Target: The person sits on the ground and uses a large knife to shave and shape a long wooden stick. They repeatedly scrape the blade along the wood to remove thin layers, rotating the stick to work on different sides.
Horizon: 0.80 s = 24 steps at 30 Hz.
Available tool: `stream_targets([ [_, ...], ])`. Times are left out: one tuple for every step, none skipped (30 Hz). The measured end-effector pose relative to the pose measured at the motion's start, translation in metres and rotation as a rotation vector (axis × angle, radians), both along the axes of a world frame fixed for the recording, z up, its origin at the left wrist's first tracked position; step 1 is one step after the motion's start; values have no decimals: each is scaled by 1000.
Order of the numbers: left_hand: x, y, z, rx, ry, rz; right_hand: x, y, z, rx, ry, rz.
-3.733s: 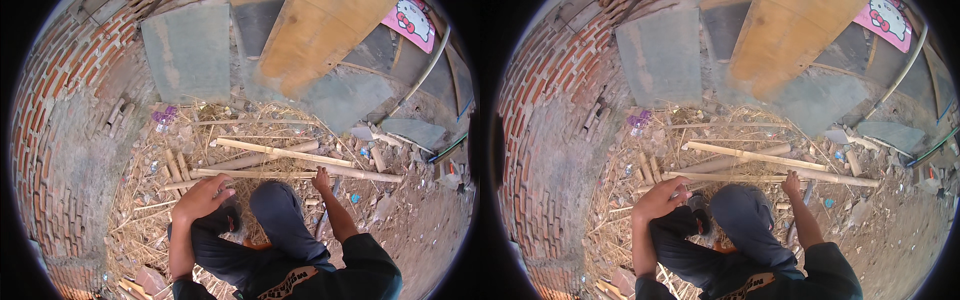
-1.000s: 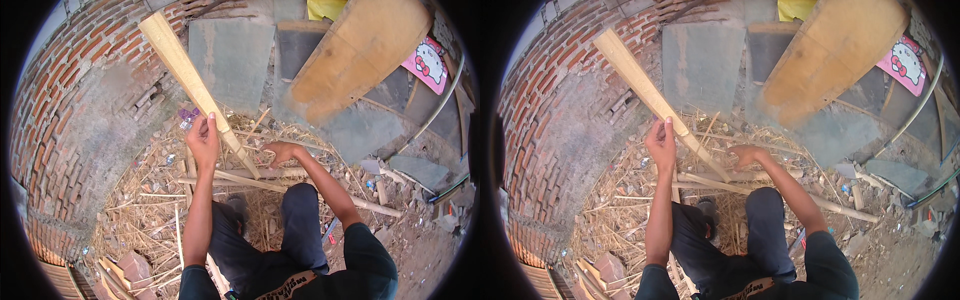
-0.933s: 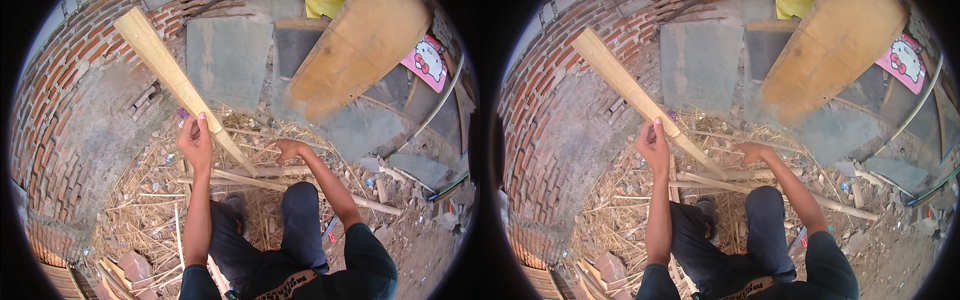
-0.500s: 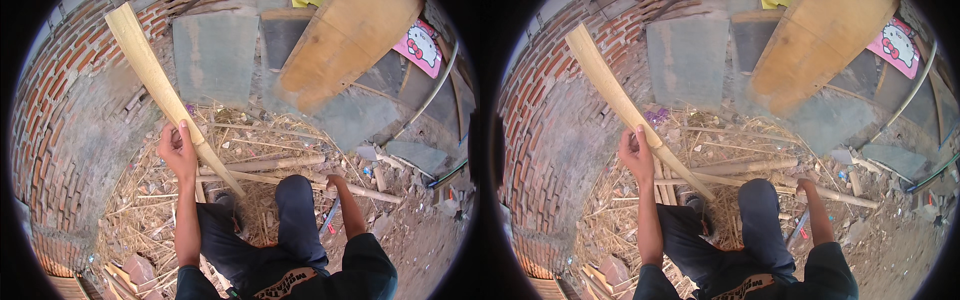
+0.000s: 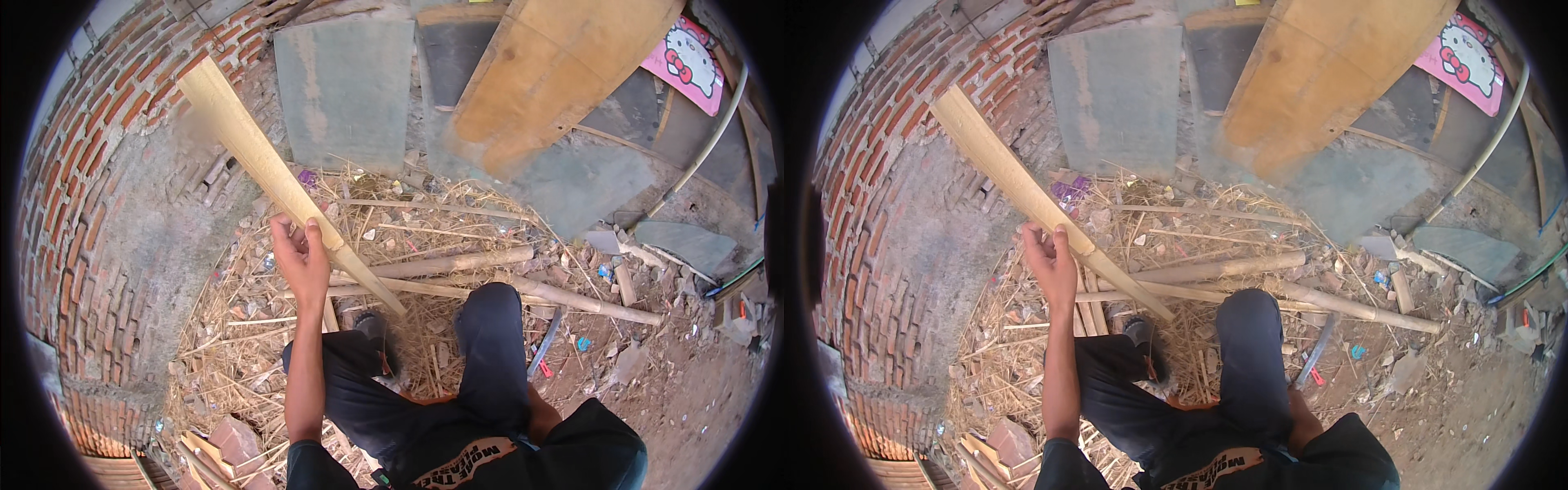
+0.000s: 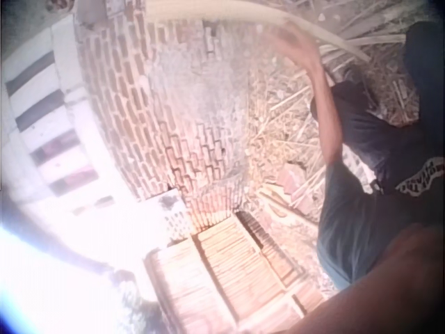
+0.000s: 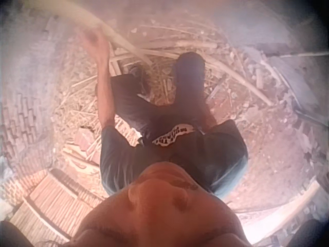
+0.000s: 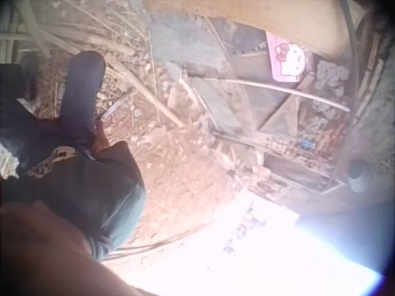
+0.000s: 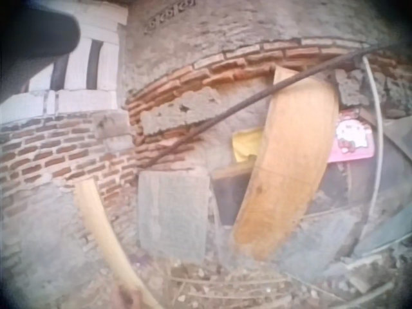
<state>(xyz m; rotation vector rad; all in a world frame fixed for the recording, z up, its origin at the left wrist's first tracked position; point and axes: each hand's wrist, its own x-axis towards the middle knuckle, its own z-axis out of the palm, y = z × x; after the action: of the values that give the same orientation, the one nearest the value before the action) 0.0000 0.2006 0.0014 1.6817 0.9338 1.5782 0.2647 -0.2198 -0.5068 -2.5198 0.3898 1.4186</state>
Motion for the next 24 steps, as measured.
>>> stream_targets([
  [4,1,-1,5,3,-23,-5,1,2,12,-33,-17],
  [5,5,-3,-19,6,-83,-6,5,3,25,-69,-31],
  [4,10,-4,-44,12,-143,-6,6,6,32,-87,-39],
  [2,14,-1,-63,19,-196,-4,11,5,45,-104,-41],
  [0,15,1,-84,23,-227,-2,12,6,50,-117,-41],
  [-3,15,4,-106,27,-259,-1,11,7,51,-126,-40],
  [-4,14,9,-131,32,-292,0,9,8,50,-134,-40],
  [-5,15,16,-174,51,-326,2,10,8,53,-143,-42],
  [-6,18,24,-218,70,-359,3,12,8,55,-150,-45],
  [-12,19,34,-262,94,-378,4,16,8,58,-152,-37],
  [-8,22,44,-232,145,-423,4,16,7,56,-158,-49],
  [-3,26,55,-201,195,-467,5,16,6,51,-163,-60],
  [-3,29,64,-170,242,-501,4,15,7,55,-164,-61],
  [-1,31,70,-183,190,-534,3,16,7,56,-172,-63],
  [2,33,76,-195,137,-569,2,17,7,58,-176,-68],
  [6,36,80,-209,83,-608,1,16,7,56,-177,-77],
  [10,36,86,-230,83,-643,0,15,8,54,-182,-87],
  [15,36,93,-251,83,-680,1,16,8,56,-192,-98],
  [17,37,97,-273,83,-710,0,15,8,57,-197,-104],
  [20,41,98,-245,69,-772,-1,14,8,61,-207,-113],
  [23,45,98,-217,55,-834,-4,14,7,63,-212,-120],
  [25,48,99,-188,36,-894,-4,15,7,67,-225,-130],
  [29,49,99,-159,-9,-911,-5,13,8,70,-236,-140],
  [34,48,98,-130,-53,-928,-6,13,9,77,-246,-151],
])
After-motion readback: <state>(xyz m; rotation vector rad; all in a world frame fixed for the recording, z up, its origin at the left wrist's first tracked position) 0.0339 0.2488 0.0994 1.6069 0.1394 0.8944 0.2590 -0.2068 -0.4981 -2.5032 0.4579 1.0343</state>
